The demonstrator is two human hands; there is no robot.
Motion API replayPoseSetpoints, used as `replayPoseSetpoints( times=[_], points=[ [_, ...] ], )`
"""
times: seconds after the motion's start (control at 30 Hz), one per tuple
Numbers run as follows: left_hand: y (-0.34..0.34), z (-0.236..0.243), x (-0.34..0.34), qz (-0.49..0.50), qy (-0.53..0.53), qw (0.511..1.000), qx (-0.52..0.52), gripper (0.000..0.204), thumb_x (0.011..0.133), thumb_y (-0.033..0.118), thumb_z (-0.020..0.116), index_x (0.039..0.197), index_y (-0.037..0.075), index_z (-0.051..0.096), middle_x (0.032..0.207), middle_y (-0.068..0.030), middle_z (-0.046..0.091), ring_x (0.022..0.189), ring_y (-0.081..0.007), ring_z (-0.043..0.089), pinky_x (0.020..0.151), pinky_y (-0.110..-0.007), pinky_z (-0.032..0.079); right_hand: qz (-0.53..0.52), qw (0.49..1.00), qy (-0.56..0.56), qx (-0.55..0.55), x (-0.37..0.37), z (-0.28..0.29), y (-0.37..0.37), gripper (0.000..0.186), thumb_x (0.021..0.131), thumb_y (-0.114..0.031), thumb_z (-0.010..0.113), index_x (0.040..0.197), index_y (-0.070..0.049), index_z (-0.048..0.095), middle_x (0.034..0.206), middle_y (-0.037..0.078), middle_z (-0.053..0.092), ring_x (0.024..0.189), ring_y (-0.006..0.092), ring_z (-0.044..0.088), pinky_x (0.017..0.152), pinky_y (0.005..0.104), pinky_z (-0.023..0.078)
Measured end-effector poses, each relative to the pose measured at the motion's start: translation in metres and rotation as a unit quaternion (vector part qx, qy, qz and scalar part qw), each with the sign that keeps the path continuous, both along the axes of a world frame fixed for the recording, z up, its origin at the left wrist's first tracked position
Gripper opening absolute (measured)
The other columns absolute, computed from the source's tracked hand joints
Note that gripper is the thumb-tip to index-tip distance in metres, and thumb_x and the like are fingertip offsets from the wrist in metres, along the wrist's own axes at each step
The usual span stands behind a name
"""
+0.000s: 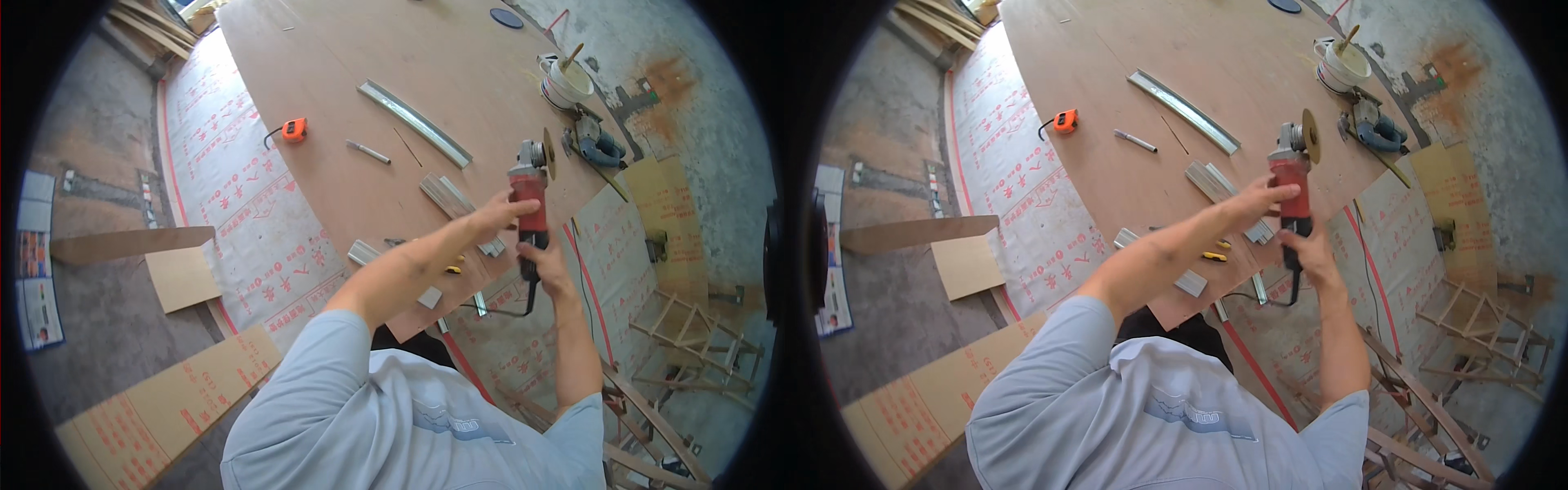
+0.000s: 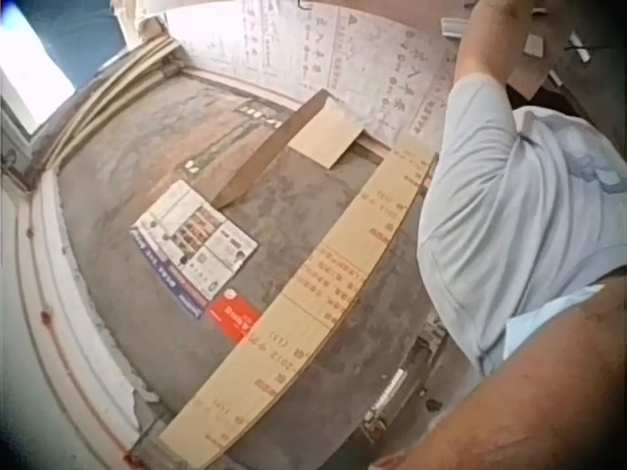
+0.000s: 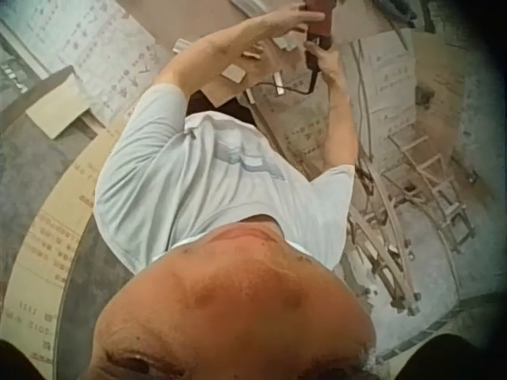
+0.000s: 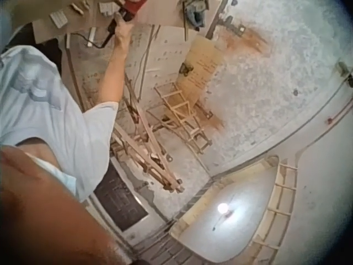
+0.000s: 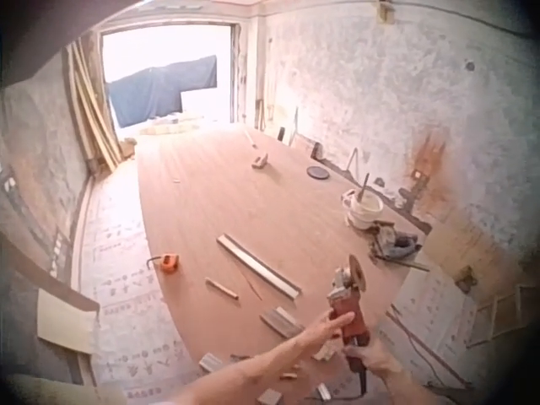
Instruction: Measuring and cutting metal aluminum profiles using an angle grinder and a manual hacksaw.
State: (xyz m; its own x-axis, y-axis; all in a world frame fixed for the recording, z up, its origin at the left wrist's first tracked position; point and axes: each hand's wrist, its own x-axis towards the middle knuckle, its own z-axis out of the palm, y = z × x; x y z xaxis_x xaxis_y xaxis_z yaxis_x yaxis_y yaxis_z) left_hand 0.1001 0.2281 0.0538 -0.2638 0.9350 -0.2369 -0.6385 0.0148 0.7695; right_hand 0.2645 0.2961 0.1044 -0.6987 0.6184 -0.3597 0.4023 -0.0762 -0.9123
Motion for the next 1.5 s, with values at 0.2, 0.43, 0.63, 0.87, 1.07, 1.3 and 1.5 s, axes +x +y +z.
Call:
replayPoseSetpoints(
  times=[0.2, 0.43, 0.63, 0.87, 1.07, 1.3, 1.5],
  points=[
    [-0.004, -0.066, -0.173, -0.019, 0.740, 0.650, -0.174, 0.045, 0.087, 0.016, 0.070, 0.129, 0.007, 0.059, 0.127, -0.0135, 0.062, 0.127, -0.0293, 0.055, 0.107, -0.050, 0.042, -0.054, 0.910, -0.212, 0.353, -0.039, -0.092, 0.105, 0.051, 0.071, -0.027, 0.079, 0.113, -0.005, 0.060, 0.095, 0.017, 0.070, 0.089, 0.0348, 0.069, 0.079, 0.0456, 0.053],
    [0.002, -0.089, -0.250, -0.175, 0.862, 0.465, -0.099, 0.029, 0.093, 0.012, 0.059, 0.122, 0.012, 0.059, 0.118, -0.0096, 0.062, 0.122, -0.0260, 0.058, 0.107, -0.050, 0.040, -0.095, 0.887, -0.296, 0.341, -0.059, -0.148, 0.112, 0.057, 0.069, -0.035, 0.079, 0.114, -0.006, 0.061, 0.098, 0.020, 0.071, 0.093, 0.0418, 0.069, 0.083, 0.0493, 0.053],
    [0.021, -0.027, -0.274, -0.034, 0.858, 0.512, 0.024, 0.029, 0.095, 0.012, 0.056, 0.124, 0.012, 0.058, 0.108, -0.0110, 0.064, 0.104, -0.0299, 0.063, 0.089, -0.044, 0.049, -0.166, 0.794, -0.342, 0.473, -0.077, -0.142, 0.063, 0.075, 0.074, -0.037, 0.084, 0.135, -0.006, 0.053, 0.139, 0.017, 0.053, 0.133, 0.0364, 0.047, 0.106, 0.0524, 0.038],
    [-0.066, 0.193, -0.282, 0.189, 0.647, 0.732, 0.103, 0.022, 0.089, 0.024, 0.073, 0.097, 0.007, 0.062, 0.078, -0.0068, 0.064, 0.061, -0.0221, 0.062, 0.062, -0.035, 0.057, 0.141, 0.871, -0.053, 0.468, -0.061, -0.068, -0.164, 0.056, 0.076, -0.030, 0.083, 0.123, -0.008, 0.062, 0.125, 0.011, 0.057, 0.121, 0.0319, 0.053, 0.102, 0.0464, 0.039],
    [-0.264, 0.130, -0.256, 0.187, 0.226, 0.952, -0.088, 0.032, 0.105, 0.022, 0.053, 0.133, 0.004, 0.054, 0.115, -0.0045, 0.066, 0.105, -0.0188, 0.062, 0.095, -0.042, 0.050, 0.210, 0.849, -0.086, 0.478, -0.049, -0.136, -0.226, 0.045, 0.081, -0.022, 0.077, 0.122, -0.011, 0.063, 0.120, 0.012, 0.056, 0.116, 0.0306, 0.054, 0.095, 0.0456, 0.047],
    [-0.367, -0.015, -0.172, 0.275, -0.032, 0.938, -0.210, 0.033, 0.107, 0.017, 0.047, 0.137, 0.002, 0.045, 0.121, -0.0137, 0.062, 0.114, -0.0293, 0.062, 0.101, -0.054, 0.050, 0.129, 0.838, -0.148, 0.510, -0.049, -0.153, -0.169, 0.018, 0.091, -0.019, 0.066, 0.105, -0.008, 0.063, 0.099, 0.015, 0.064, 0.090, 0.0370, 0.067, 0.076, 0.0457, 0.057],
    [-0.312, -0.109, -0.091, 0.204, -0.113, 0.934, -0.271, 0.028, 0.107, 0.012, 0.047, 0.132, 0.000, 0.044, 0.125, -0.0180, 0.060, 0.105, -0.0326, 0.066, 0.089, -0.054, 0.058, 0.136, 0.843, -0.204, 0.479, -0.136, -0.090, -0.134, 0.020, 0.095, -0.026, 0.066, 0.104, -0.008, 0.062, 0.094, 0.016, 0.068, 0.091, 0.0383, 0.069, 0.077, 0.0498, 0.057]
  ],
)
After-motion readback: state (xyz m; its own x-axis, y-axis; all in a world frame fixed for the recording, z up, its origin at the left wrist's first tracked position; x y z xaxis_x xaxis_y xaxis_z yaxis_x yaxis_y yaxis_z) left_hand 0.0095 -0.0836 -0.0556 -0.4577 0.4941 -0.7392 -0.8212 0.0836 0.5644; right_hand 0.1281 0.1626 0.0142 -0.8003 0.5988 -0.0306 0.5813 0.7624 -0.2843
